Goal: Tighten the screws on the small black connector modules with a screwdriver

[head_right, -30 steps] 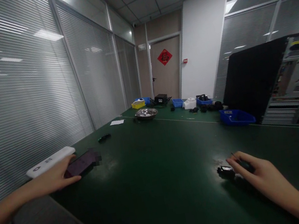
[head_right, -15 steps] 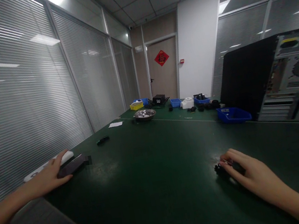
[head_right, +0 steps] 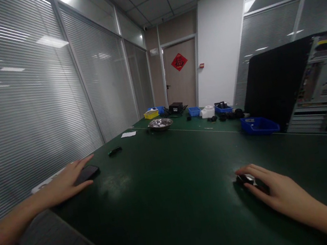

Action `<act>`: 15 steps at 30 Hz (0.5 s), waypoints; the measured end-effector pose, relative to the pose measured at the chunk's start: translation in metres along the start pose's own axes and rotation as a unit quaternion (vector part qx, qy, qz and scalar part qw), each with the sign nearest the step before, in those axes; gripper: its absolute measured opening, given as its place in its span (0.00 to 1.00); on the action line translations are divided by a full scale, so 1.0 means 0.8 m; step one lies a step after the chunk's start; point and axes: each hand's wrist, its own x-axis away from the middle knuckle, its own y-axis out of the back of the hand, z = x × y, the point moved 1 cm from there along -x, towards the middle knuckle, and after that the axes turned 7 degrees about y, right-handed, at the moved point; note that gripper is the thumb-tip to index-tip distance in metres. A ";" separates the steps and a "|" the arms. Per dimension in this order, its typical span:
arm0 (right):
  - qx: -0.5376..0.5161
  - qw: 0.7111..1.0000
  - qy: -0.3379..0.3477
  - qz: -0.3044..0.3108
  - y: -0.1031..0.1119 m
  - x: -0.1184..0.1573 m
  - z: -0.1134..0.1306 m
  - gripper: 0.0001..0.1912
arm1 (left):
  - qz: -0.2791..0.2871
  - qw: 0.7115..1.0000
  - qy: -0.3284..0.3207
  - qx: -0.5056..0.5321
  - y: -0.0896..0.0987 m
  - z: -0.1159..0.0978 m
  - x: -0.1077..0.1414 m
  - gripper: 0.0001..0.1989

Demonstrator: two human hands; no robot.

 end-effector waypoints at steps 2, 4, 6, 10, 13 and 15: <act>-0.008 1.000 -0.006 0.000 -0.001 0.000 -0.005 0.17 | 0.035 0.992 -0.111 0.058 -0.011 -0.051 -0.001 0.27; -0.010 1.000 -0.009 -0.004 -0.002 -0.001 -0.007 0.17 | 0.089 0.967 -0.191 0.145 -0.029 -0.116 -0.002 0.21; -0.002 1.000 -0.008 -0.019 -0.001 -0.001 -0.001 0.16 | 0.159 0.924 -0.260 0.232 -0.056 -0.185 -0.004 0.19; -0.014 0.999 0.035 0.001 -0.001 -0.003 0.042 0.16 | 0.326 0.822 -0.277 0.375 -0.128 -0.300 -0.010 0.29; -0.019 0.997 0.066 0.020 -0.005 -0.005 0.087 0.14 | 0.450 0.729 -0.230 0.462 -0.182 -0.351 -0.013 0.39; -0.037 0.994 0.104 0.026 -0.012 -0.006 0.112 0.14 | 0.507 0.639 -0.215 0.537 -0.211 -0.369 -0.011 0.32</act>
